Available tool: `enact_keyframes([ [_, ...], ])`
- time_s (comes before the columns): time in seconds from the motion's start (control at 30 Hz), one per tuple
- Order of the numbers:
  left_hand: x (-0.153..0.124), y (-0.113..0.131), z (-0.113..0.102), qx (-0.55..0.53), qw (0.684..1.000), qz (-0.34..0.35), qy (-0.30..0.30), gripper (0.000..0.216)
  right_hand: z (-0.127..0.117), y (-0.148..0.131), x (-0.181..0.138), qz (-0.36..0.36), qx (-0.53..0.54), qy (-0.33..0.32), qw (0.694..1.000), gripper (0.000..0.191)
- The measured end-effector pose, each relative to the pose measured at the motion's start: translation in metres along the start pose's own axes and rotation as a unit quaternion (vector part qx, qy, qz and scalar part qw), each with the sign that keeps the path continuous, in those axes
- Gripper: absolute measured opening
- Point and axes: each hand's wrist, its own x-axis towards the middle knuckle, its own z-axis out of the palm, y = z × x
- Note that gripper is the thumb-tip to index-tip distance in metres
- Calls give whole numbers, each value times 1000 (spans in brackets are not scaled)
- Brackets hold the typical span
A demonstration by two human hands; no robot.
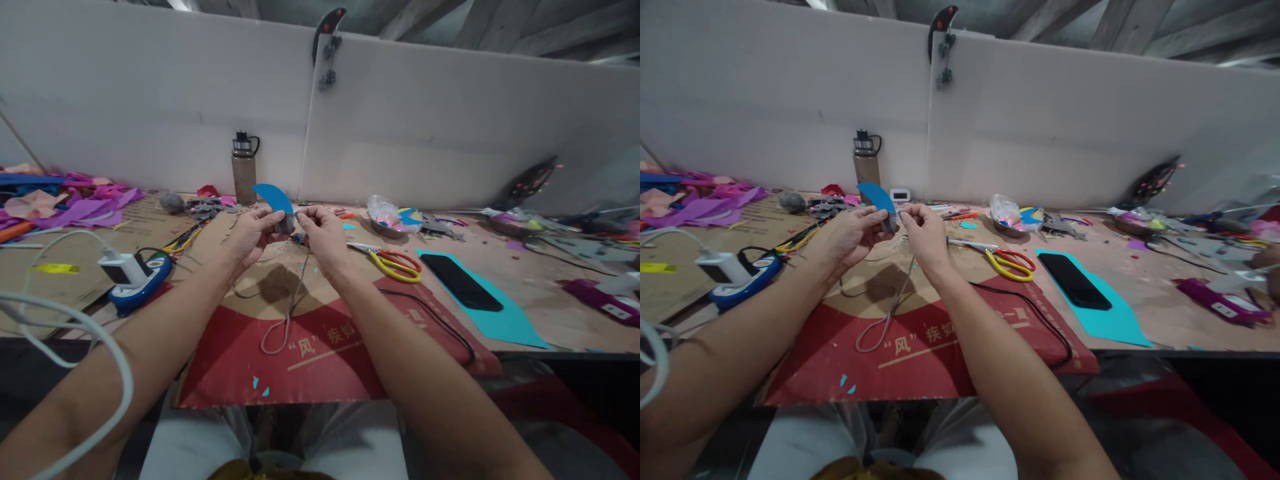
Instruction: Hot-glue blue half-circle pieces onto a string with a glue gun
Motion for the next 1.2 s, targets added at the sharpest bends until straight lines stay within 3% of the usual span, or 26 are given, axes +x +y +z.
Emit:
enact_keyframes([
  [0.3,3,-1,-3,-13,998,-11,-53,22,4,-8,-9,64,102,-49,992,15],
  [0.67,-1,-9,11,-12,1000,-11,4,27,8,-5,-9,113,118,-2,987,15],
  [0.9,-7,-6,16,30,998,41,-46,21,8,0,-7,75,111,20,991,18],
  [1.2,-9,-6,17,57,997,58,-12,21,5,-4,-10,10,41,9,999,11],
])
